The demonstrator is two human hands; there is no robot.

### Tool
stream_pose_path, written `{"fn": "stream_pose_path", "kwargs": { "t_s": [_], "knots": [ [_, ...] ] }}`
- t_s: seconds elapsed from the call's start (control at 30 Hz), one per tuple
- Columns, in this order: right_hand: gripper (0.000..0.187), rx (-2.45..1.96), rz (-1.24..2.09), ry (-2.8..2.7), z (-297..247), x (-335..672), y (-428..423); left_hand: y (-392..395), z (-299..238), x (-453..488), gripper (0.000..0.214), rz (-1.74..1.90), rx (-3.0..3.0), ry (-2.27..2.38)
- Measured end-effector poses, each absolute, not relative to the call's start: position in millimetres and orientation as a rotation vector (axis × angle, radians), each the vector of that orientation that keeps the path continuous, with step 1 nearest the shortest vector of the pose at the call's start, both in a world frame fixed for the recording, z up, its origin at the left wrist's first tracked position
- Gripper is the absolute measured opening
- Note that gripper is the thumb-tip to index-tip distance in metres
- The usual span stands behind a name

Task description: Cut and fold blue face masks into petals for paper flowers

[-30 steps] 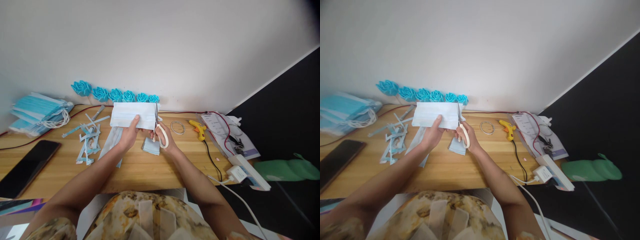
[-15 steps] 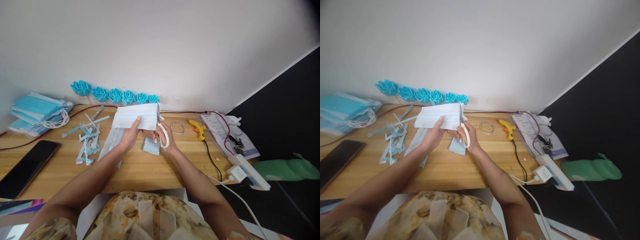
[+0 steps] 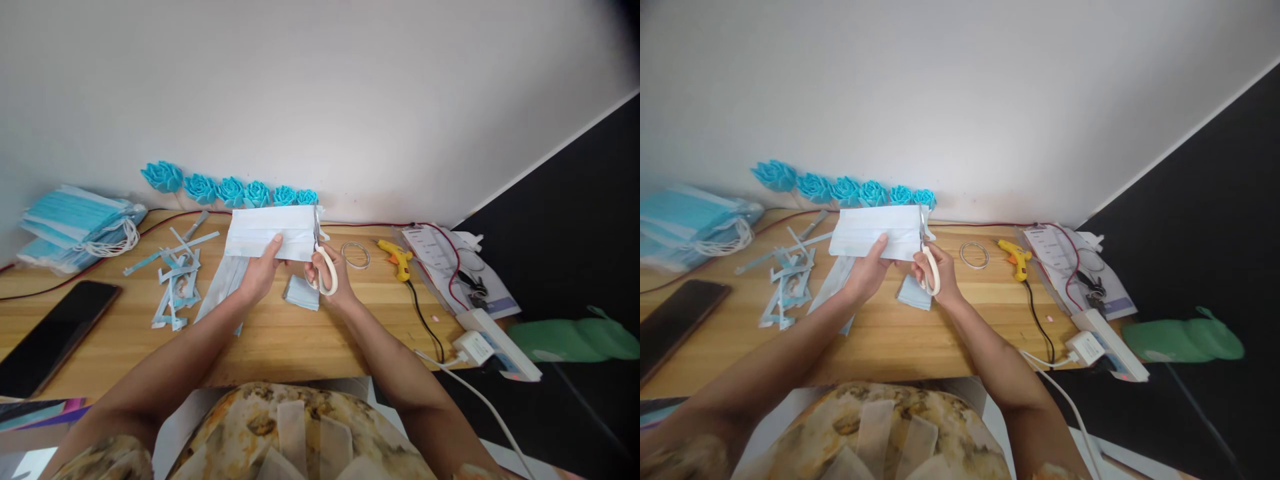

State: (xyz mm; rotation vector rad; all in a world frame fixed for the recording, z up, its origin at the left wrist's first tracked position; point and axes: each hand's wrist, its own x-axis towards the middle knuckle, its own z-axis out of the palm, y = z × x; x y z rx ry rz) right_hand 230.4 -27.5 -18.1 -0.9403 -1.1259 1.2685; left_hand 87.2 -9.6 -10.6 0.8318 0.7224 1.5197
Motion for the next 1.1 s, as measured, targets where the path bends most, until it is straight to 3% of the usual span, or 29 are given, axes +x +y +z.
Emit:
{"fn": "stream_pose_path", "kwargs": {
  "t_s": [0.6, 0.8, 0.9, 1.1],
  "knots": [
    [0.039, -1.003, 1.282, -1.283, -21, 225, -29, -3, -12, 82, 0.043, 1.43, 0.771, 0.557],
    [0.031, -1.024, 1.289, -1.321, -24, 222, -28, 4, -8, 77, 0.03, 1.441, 0.592, 0.545],
    [0.034, -1.013, 1.295, -1.314, -25, 221, -28, 6, -5, 76, 0.021, 1.501, 0.46, 0.586],
    [0.048, -1.019, 1.284, -1.31, -24, 222, -30, 8, -5, 76, 0.036, 1.603, 0.455, 0.631]
  ]
}}
